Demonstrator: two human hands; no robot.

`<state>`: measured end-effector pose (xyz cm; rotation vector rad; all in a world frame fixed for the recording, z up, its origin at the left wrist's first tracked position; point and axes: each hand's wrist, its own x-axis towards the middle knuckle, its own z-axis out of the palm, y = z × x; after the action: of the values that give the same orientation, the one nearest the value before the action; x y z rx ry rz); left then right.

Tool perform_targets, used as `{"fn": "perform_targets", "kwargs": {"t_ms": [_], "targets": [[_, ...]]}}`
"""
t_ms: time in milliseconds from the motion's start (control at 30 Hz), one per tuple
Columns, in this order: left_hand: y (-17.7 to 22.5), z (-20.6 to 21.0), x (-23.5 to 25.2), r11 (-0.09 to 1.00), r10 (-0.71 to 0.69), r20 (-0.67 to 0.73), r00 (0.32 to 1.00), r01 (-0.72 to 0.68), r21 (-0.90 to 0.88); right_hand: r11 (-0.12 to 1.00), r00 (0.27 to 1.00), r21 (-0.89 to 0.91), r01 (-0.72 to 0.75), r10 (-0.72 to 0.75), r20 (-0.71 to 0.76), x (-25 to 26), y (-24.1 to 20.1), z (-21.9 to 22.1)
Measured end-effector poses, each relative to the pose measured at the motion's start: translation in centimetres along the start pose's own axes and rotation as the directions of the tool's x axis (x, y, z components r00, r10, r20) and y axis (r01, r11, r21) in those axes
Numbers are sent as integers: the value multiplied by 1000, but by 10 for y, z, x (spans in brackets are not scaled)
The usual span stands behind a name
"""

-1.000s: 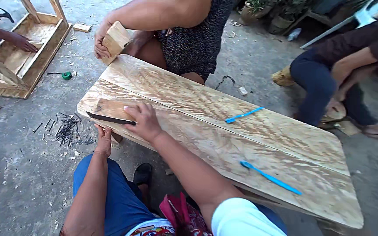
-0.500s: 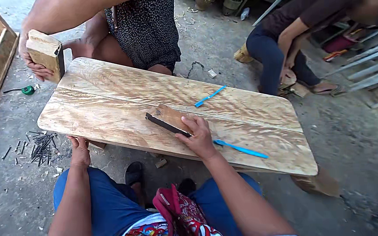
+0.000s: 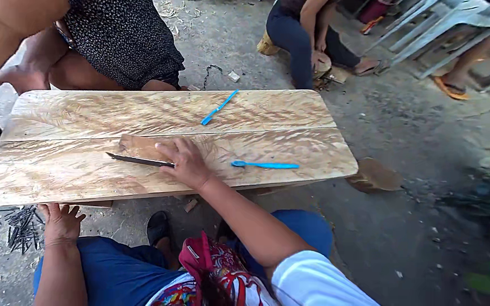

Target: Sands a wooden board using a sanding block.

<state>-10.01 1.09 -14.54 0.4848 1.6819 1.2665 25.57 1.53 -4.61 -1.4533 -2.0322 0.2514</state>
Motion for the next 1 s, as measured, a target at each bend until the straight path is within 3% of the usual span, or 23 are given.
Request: {"fn": "perform_targets", "kwargs": {"t_ms": [167,233,267,333,367,433,467,567,600,633,700,767,867,1000], "targets": [[6,2,-20,996,9,-87,996,-16,-83,990,987,-88,-114,103,-122,-63,98,-79],[14,7,-40,982,182,-204,962,-189,-14,992,988,-48,-119,113,-106,-74,121,-99],[19,11,-50,941,333,-261,906,-335,40,992,988,-39,-120,115,-106,-76,124,-102],[34,23,-63,771,633,-282,721,-621,144,993,981,-33,-109,102,-165,-73,119,-89],[45,37,-72,673,739,-210,641,-719,175,995,975,-24,-93,87,-202,-68,110,-78],[67,90,-111,479,866,82,493,-866,146,999,967,-4,-50,47,-249,-54,84,-50],[80,124,-139,356,884,287,369,-929,97,999,970,13,-40,42,-241,-47,67,-35],[96,243,-228,96,650,755,-85,-977,-193,993,981,42,-107,112,-159,-26,26,2],[88,280,-252,67,480,850,-216,-957,-282,992,984,8,-128,128,-125,-22,23,11],[77,315,-274,52,273,916,-295,-946,-320,994,991,-7,-112,111,-76,-20,19,5],[47,371,-305,-8,-117,945,-305,-951,-308,992,992,36,-122,122,-10,-18,6,-15],[16,408,-316,-82,-279,930,-237,-960,-269,991,992,26,-128,127,16,-19,5,-17],[-12,434,-303,-146,-241,945,-219,-955,-258,991,991,12,-134,134,-11,-21,7,-16],[10,435,-294,-257,-240,957,-163,-940,-225,983,982,9,-184,184,49,-26,9,-28]]}}
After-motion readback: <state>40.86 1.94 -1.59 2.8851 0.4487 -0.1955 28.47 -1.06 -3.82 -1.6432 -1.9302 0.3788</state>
